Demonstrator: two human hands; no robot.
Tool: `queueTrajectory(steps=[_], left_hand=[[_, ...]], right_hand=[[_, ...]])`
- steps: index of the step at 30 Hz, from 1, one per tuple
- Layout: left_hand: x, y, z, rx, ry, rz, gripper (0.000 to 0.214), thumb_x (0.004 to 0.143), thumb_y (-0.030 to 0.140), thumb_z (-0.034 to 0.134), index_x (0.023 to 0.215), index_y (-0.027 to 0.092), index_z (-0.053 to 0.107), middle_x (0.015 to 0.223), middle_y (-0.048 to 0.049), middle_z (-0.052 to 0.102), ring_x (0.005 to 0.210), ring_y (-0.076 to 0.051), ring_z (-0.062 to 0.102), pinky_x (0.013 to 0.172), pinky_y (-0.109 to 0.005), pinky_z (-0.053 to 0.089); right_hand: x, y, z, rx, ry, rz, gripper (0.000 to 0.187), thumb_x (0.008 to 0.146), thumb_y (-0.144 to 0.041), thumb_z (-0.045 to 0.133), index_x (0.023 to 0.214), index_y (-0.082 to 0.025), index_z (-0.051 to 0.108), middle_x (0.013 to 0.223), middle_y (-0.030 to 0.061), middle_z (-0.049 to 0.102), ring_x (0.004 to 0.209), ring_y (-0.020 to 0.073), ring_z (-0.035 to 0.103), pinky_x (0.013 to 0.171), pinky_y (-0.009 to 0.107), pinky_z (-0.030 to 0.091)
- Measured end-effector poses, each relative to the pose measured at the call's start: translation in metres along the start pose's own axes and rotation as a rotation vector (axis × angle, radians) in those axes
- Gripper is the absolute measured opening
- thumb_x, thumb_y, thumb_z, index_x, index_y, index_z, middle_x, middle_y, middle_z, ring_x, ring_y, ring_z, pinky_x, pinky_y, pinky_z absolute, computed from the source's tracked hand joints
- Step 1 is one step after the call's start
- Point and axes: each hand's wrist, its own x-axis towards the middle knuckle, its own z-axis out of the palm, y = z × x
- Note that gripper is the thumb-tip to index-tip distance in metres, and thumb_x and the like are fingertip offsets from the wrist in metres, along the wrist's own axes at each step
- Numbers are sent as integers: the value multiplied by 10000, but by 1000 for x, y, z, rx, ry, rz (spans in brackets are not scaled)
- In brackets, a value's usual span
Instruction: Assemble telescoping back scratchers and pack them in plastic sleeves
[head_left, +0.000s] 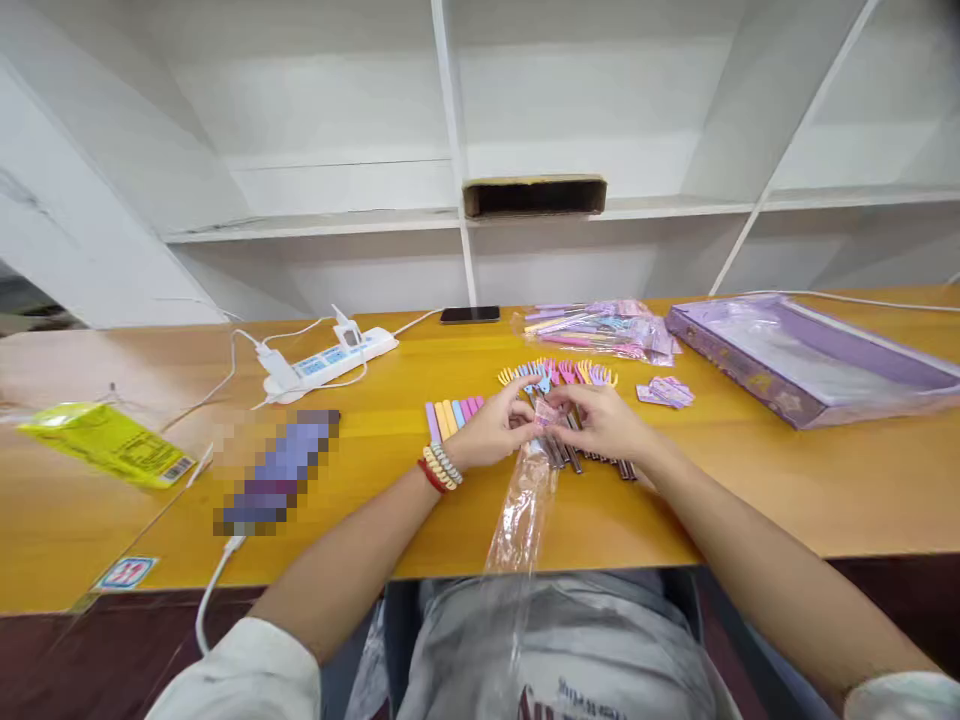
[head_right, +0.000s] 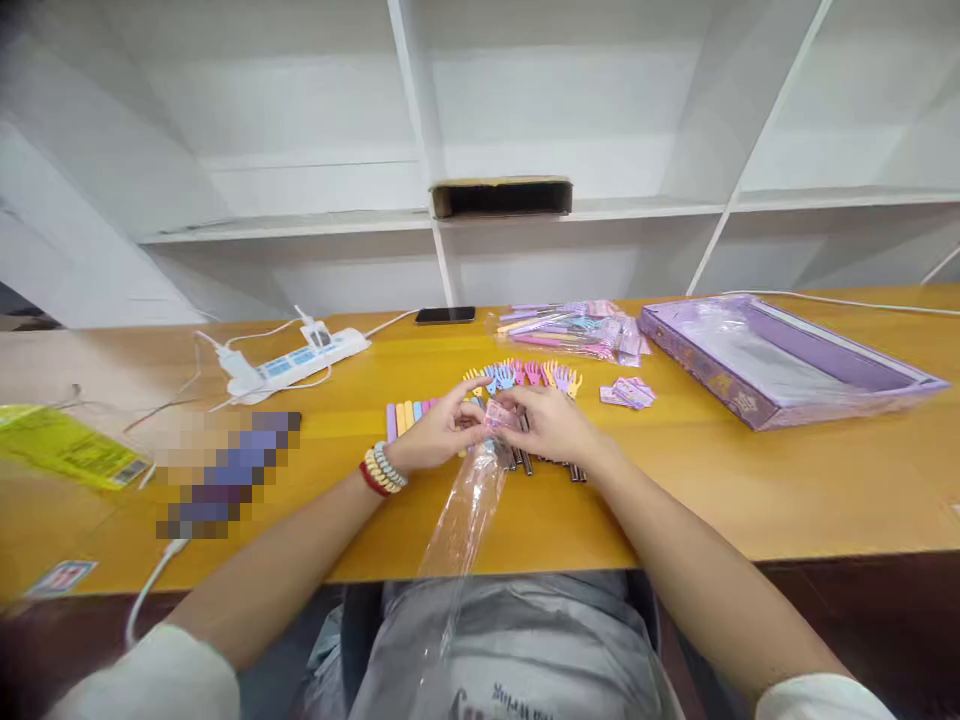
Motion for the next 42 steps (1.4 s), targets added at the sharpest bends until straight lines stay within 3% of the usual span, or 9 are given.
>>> queueTrajectory(steps=[7, 14, 17, 20, 22, 26, 34, 38, 42], left_hand=[[0, 1, 1, 19, -9, -19, 664, 807, 317, 589, 1365, 172, 260, 775, 2, 590, 662, -94, 525, 626, -221, 404], [1, -1, -1, 45, 11, -48, 641, 810, 232, 544, 1375, 188, 245, 778, 7, 568, 618, -87, 532, 572, -210, 417], [2, -2, -2, 66, 25, -62, 635, 813, 245, 531, 1375, 186, 240, 772, 11, 562, 590, -89, 528, 530, -207, 412], [2, -3, -3, 131, 23, -35, 634, 819, 252, 523, 1380, 182, 234, 772, 11, 573, 594, -93, 533, 541, -211, 412], [2, -4, -2, 198, 19, -3, 622, 832, 261, 509, 1383, 178, 233, 764, 12, 581, 625, -101, 545, 576, -217, 416], [1, -6, -2, 298, 9, 54, 585, 859, 279, 476, 1386, 182, 241, 772, 9, 600, 683, -115, 561, 623, -224, 419], [1, -4, -3, 383, 10, 86, 568, 863, 238, 462, 1391, 187, 259, 821, -12, 637, 707, -123, 577, 664, -243, 433], [1, -1, -7, 397, 20, 78, 573, 833, 190, 483, 1375, 188, 297, 814, -13, 644, 712, -124, 591, 683, -253, 449], [0, -2, -12, 419, 61, 52, 545, 816, 202, 495, 1343, 184, 356, 777, 0, 637, 693, -125, 589, 665, -254, 459]], right_hand=[[-1, 2, 3, 11, 20, 15, 277, 762, -215, 575, 1037, -183, 557, 822, 32, 659, 635, 112, 571, 601, 236, 427], [-1, 6, 0, 184, 146, 182, 327, 787, -131, 504, 1099, -183, 419, 766, 11, 654, 576, 95, 547, 562, 217, 417], [0, 6, -2, 170, 167, 126, 194, 793, -123, 489, 977, -185, 491, 823, 40, 643, 651, 111, 564, 574, 226, 423], [1, 6, -4, 68, 120, 17, 131, 776, -91, 472, 777, -176, 572, 974, 76, 615, 796, 140, 583, 669, 268, 448], [1, 7, -4, 36, 72, -1, 147, 761, -96, 493, 788, -178, 613, 1059, 85, 587, 864, 161, 581, 726, 300, 458], [0, 8, -4, 49, 29, 52, 147, 764, -172, 553, 881, -181, 642, 1080, 93, 571, 911, 187, 569, 766, 339, 466], [3, 7, -7, 303, -19, 214, 143, 774, -267, 591, 702, -157, 649, 1050, 91, 578, 917, 179, 571, 763, 335, 460], [7, 21, -17, 618, 248, 402, 153, 707, -305, 643, 677, -155, 640, 955, 69, 611, 794, 145, 580, 652, 287, 473], [0, 54, -50, 667, 775, 692, 153, 625, -294, 643, 681, -158, 604, 671, 2, 554, 557, 96, 499, 480, 232, 423]])
